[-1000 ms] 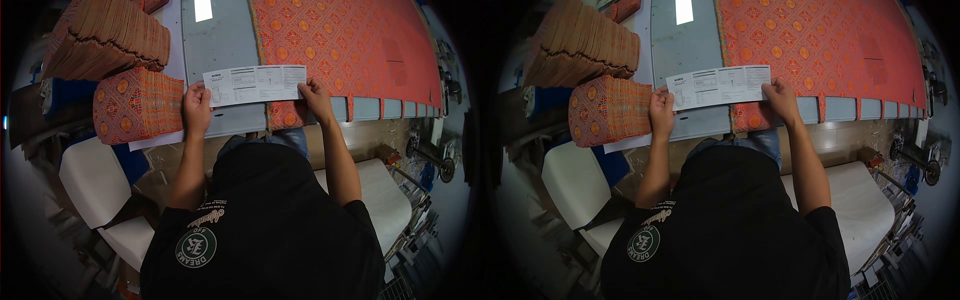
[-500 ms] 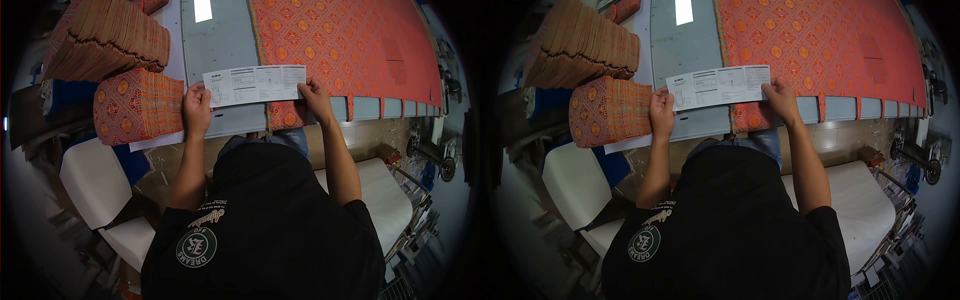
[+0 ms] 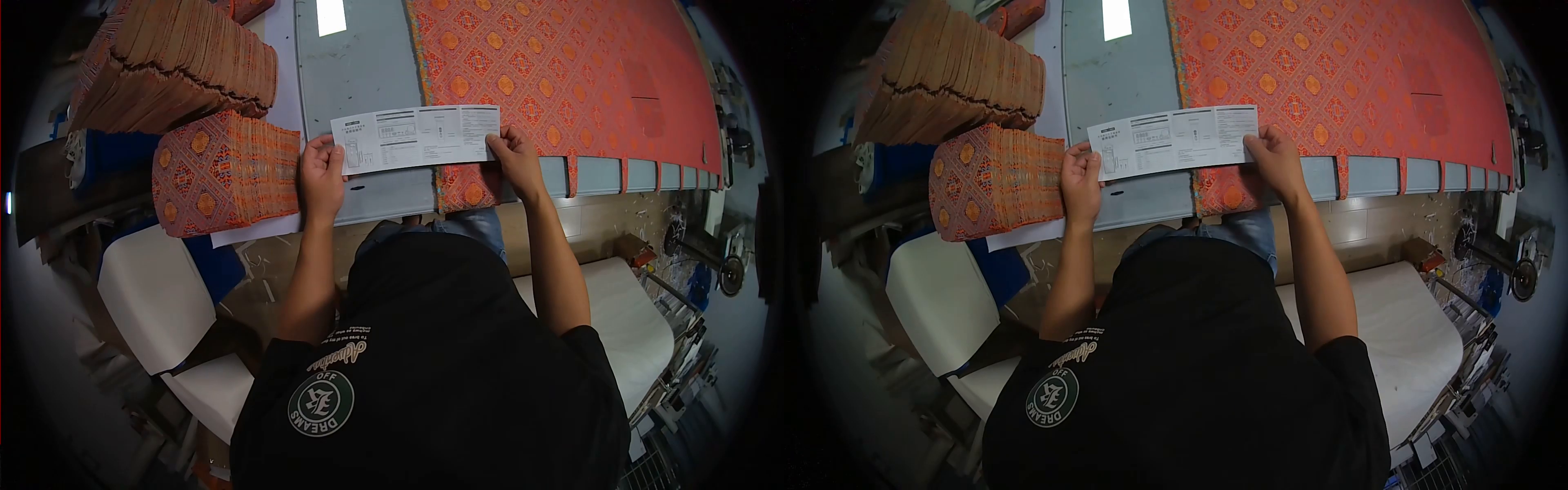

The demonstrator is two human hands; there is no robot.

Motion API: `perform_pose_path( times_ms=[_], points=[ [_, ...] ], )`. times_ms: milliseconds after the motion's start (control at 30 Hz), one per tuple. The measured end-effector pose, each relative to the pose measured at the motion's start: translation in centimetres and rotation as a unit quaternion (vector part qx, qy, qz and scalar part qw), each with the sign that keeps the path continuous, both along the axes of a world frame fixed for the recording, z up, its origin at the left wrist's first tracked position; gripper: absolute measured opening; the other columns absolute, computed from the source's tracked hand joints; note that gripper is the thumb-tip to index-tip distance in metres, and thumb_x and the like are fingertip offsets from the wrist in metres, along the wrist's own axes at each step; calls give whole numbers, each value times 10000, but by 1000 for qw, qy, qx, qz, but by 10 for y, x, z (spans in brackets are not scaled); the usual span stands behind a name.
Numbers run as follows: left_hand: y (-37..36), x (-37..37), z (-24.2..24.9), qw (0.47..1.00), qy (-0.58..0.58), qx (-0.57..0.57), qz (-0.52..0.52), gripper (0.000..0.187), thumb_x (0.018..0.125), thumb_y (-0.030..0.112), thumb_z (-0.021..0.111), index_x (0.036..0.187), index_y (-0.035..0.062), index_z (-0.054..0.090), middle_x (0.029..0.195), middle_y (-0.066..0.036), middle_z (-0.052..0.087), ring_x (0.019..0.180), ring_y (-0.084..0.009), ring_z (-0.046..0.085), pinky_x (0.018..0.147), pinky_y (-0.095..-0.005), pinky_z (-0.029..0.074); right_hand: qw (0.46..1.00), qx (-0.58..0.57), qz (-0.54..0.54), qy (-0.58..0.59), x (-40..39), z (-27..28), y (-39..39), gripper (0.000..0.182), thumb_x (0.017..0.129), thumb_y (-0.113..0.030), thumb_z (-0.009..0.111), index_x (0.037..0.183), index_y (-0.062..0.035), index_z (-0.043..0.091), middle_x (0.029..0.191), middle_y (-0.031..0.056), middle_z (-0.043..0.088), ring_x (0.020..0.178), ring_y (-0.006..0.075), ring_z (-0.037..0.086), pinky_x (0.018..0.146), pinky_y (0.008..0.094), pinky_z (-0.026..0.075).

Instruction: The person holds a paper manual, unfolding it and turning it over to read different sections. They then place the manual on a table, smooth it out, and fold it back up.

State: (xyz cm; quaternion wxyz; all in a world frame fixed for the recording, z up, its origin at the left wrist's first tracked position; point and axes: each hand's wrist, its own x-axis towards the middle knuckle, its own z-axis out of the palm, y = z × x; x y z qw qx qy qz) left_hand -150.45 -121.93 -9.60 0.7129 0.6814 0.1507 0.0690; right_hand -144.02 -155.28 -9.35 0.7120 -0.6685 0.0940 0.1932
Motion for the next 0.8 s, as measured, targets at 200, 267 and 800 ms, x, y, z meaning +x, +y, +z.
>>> perform_pose_path(
  times_ms=[200, 267, 800],
  points=[
    [0, 0, 1, 1000, 8, 9, 2, 245, 978, 129, 542, 1177, 6, 471, 910, -74, 675, 667, -44, 557, 493, -176, 390, 1000, 1, -1, -3, 0, 0, 0, 134, 972, -137, 572, 971, -3, 578, 830, 38, 656, 715, 75, 608, 673, 230, 518],
    [0, 0, 0, 1000, 8, 15, 2, 255, 978, 138, 545, 1181, 2, 471, 918, -74, 674, 677, -47, 565, 494, -175, 394, 1000, -2, -3, -5, 0, 0, 0, 135, 971, -138, 573, 971, -3, 578, 827, 37, 655, 713, 75, 608, 672, 231, 518],
    [0, 0, 3, 1000, 14, 8, -1, 218, 983, 96, 527, 1168, 1, 462, 914, -82, 681, 692, -62, 585, 519, -186, 412, 1000, 3, -1, -1, 1, -4, -2, 128, 962, -117, 573, 982, 10, 576, 844, 60, 668, 729, 92, 627, 675, 237, 524]
  ],
)
